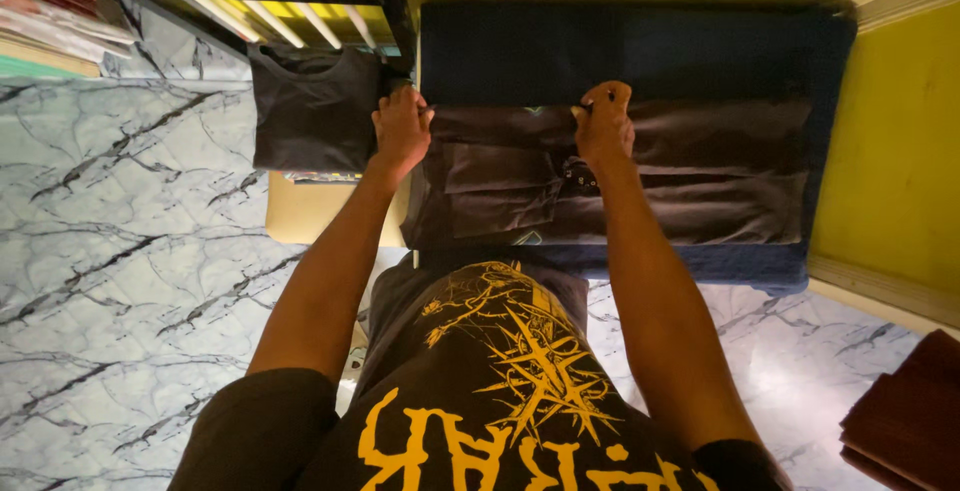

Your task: The person picks up clothing from a pile, lays each item flat on a surface, and folds them into rectangular shapes before placing them onto a stack.

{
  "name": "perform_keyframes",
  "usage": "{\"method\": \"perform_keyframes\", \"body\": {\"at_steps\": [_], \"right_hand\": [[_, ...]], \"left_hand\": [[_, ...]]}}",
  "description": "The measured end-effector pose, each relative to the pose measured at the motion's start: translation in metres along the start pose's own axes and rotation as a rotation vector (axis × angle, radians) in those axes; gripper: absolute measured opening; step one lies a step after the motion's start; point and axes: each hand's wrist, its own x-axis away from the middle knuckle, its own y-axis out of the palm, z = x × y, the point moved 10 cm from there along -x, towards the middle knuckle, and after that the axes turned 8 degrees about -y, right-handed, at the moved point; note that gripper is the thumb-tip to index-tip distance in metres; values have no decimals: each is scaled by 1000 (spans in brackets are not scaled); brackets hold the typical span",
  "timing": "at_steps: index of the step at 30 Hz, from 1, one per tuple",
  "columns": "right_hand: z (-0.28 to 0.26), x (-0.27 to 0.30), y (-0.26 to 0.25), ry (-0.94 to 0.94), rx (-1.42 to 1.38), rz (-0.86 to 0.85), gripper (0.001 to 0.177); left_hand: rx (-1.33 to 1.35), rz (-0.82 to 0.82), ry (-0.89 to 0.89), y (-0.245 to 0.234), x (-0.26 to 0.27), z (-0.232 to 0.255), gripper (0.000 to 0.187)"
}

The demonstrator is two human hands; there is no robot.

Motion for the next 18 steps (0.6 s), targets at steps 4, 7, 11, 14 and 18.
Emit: {"method": "perform_keyframes", "body": {"at_steps": [4,7,11,14,18], "right_hand": [[-11,6,-12,-12,9,71,31],[-40,26,-20,-208,111,257,43],[-38,62,-2,-287,184,250,69],[-1,81,0,-176,223,262,81],[71,92,-12,45,361,78,85]], "left_hand": [[104,46,-27,-14,11,7,24],[79,196,69,-35,39,41,41],[-102,-35,260,6,81,89,69],[-142,-138,211,34,102,83,82],[-175,-172,180,52,106,58,92]]}}
